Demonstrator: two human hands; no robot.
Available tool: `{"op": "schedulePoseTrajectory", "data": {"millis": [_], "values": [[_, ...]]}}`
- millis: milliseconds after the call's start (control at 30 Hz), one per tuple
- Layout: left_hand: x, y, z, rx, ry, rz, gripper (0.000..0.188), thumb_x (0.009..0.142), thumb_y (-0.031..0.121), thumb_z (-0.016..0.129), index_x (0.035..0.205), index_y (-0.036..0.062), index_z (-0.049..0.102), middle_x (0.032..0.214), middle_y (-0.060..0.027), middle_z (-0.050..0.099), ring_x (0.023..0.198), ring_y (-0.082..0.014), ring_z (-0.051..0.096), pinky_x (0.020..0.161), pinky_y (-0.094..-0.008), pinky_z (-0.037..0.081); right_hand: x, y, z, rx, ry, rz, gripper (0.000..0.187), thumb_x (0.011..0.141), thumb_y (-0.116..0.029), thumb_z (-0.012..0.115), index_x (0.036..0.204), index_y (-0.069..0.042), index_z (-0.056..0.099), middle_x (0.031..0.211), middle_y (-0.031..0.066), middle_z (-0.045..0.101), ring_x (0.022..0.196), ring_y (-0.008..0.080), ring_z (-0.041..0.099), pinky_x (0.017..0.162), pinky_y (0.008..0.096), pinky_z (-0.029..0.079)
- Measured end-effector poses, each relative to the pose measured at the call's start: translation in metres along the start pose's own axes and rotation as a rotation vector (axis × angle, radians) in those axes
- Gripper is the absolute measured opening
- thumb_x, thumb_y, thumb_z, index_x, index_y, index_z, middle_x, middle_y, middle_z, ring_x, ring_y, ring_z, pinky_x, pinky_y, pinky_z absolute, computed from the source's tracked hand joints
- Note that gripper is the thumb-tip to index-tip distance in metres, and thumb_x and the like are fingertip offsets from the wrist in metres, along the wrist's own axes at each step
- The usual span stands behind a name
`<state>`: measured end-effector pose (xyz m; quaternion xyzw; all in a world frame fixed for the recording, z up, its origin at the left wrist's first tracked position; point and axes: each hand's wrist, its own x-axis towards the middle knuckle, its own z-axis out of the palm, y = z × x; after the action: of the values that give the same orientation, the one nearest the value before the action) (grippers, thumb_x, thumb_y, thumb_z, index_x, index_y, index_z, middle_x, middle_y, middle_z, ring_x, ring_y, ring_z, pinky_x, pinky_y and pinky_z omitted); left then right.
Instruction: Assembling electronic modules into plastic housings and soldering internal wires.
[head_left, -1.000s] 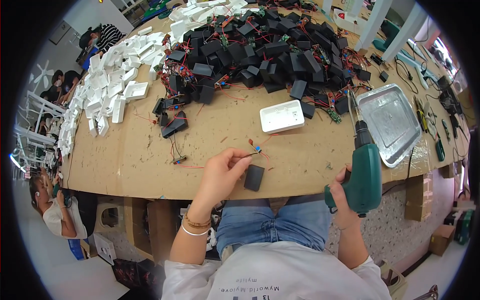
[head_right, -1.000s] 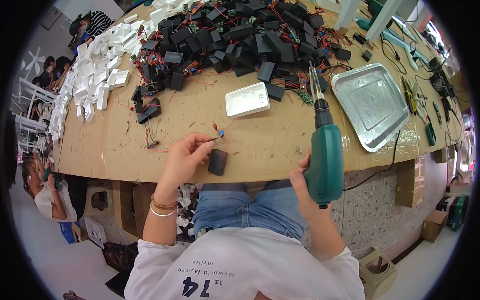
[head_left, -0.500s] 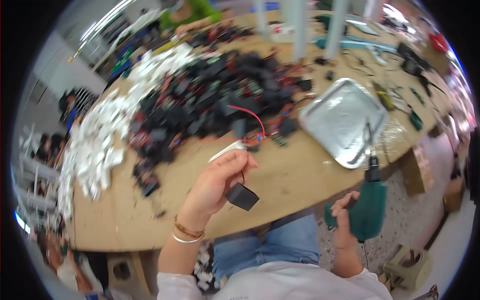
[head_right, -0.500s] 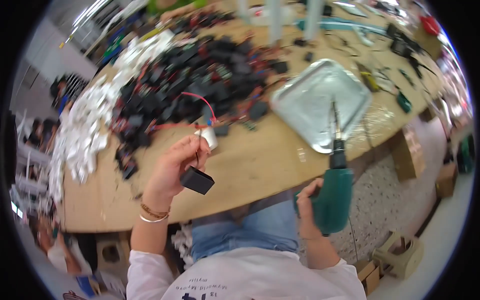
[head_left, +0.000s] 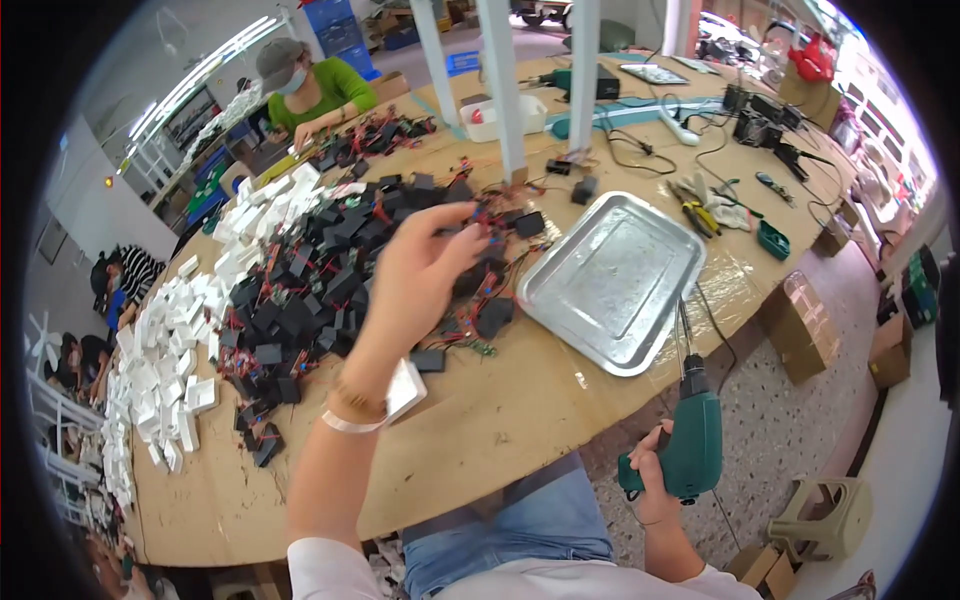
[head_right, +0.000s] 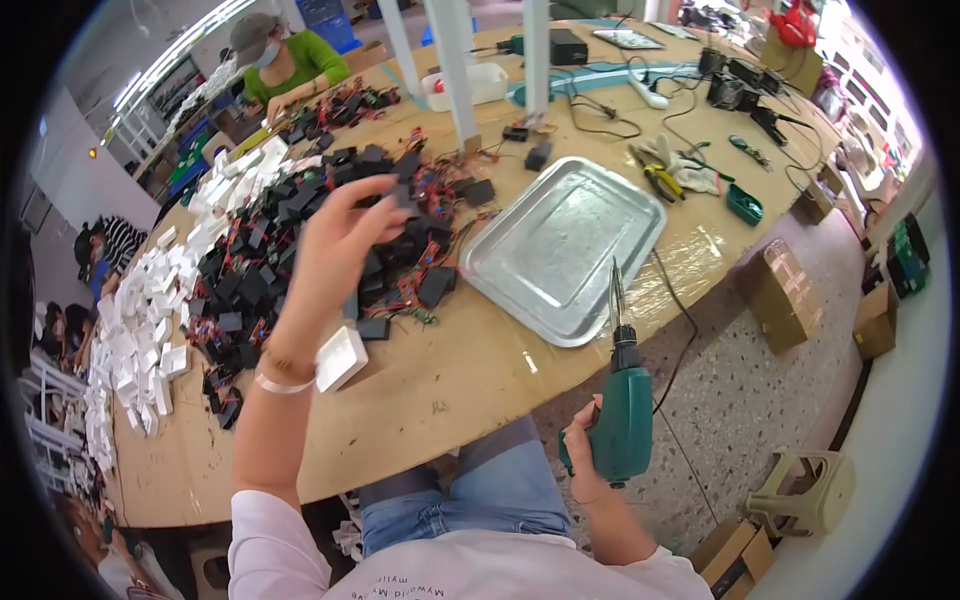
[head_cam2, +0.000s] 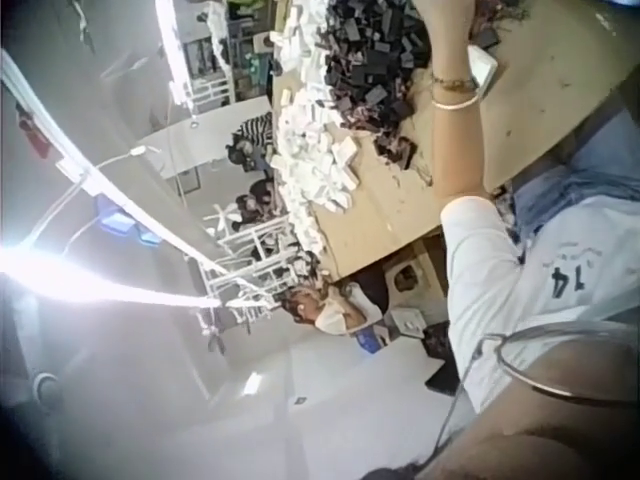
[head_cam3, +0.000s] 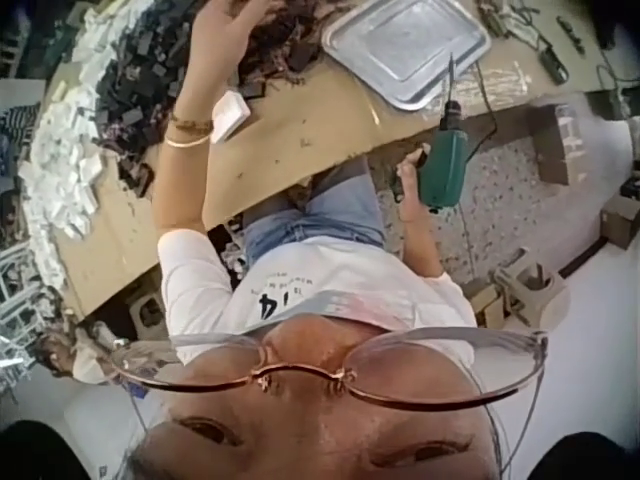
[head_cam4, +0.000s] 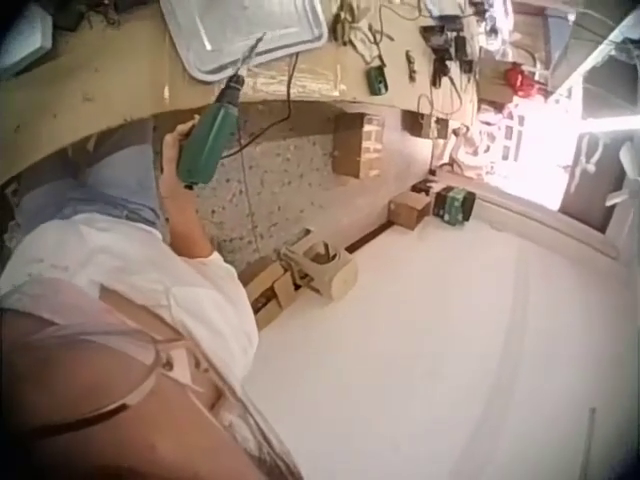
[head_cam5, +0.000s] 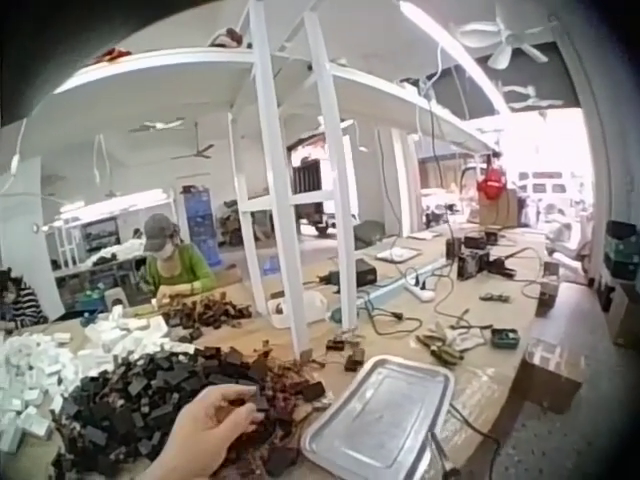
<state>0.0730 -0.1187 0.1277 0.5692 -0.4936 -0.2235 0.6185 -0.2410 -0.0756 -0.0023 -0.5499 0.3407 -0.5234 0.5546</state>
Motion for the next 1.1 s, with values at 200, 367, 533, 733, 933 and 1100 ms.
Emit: {"op": "schedulePoseTrajectory", "data": {"millis": [200, 367, 533, 733, 933, 1100], "values": [[-0.138, 0.017, -0.186, 0.489, 0.512, -0.031, 0.022, 0.095, 0.013, 0.058, 0.113, -0.0010, 0.062, 0.090, -0.0026, 0.064, 0.081, -0.0096, 0.061, 0.073, -0.0223, 0.048, 0.003, 0.006, 0.013, 0.023, -0.070, 0.047, 0.043, 0.087, -0.006, 0.057, 0.127, -0.002, 0.043, 0.096, 0.0043, 0.050, 0.074, 0.0120, 0.050, 0.073, 0.0302, 0.045], [-0.268, 0.015, -0.267, 0.864, 0.557, -0.386, 0.021, 0.092, 0.012, 0.059, 0.110, 0.0024, 0.062, 0.089, -0.0065, 0.065, 0.078, -0.0141, 0.061, 0.069, -0.0266, 0.048, 0.004, 0.007, 0.034, 0.164, -0.169, -0.035, 0.041, 0.090, -0.004, 0.055, 0.128, 0.000, 0.042, 0.097, 0.0052, 0.050, 0.079, 0.0118, 0.048, 0.077, 0.0294, 0.043], [-0.307, -0.004, -0.238, 0.847, 0.538, -0.780, 0.028, 0.082, 0.002, 0.059, 0.109, 0.0070, 0.061, 0.109, -0.0084, 0.061, 0.092, -0.0194, 0.060, 0.078, -0.0324, 0.047, -0.013, -0.008, 0.066, 0.077, -0.273, -0.081, 0.042, 0.089, -0.004, 0.055, 0.129, 0.001, 0.042, 0.098, 0.0075, 0.050, 0.079, 0.0139, 0.049, 0.077, 0.0309, 0.043], [-0.302, -0.017, -0.256, 1.408, 0.016, -0.139, 0.033, 0.072, 0.001, 0.062, 0.103, 0.0088, 0.066, 0.126, -0.0124, 0.052, 0.117, -0.0346, 0.045, 0.095, -0.0430, 0.042, -0.030, -0.018, 0.085, -0.023, -0.371, -0.138, 0.044, 0.087, -0.007, 0.057, 0.127, 0.003, 0.043, 0.097, 0.0084, 0.050, 0.077, 0.0141, 0.050, 0.076, 0.0323, 0.044], [-0.295, -0.007, -0.239, 1.075, -0.086, -0.206, 0.032, 0.076, -0.002, 0.059, 0.103, 0.0112, 0.069, 0.120, -0.0098, 0.055, 0.119, -0.0346, 0.042, 0.099, -0.0442, 0.039, -0.037, -0.017, 0.086, -0.087, -0.378, -0.090, 0.044, 0.087, -0.009, 0.058, 0.127, 0.002, 0.043, 0.096, 0.0082, 0.051, 0.077, 0.0133, 0.050, 0.076, 0.0314, 0.044], [-0.294, -0.014, -0.242, 1.057, -0.118, -0.230, 0.020, 0.082, 0.002, 0.060, 0.100, 0.0069, 0.065, 0.105, -0.0057, 0.059, 0.103, -0.0269, 0.052, 0.091, -0.0382, 0.043, -0.040, -0.021, 0.097, -0.080, -0.394, -0.067, 0.045, 0.088, -0.010, 0.059, 0.127, 0.002, 0.043, 0.096, 0.0074, 0.051, 0.077, 0.0128, 0.050, 0.078, 0.0303, 0.043]]}}
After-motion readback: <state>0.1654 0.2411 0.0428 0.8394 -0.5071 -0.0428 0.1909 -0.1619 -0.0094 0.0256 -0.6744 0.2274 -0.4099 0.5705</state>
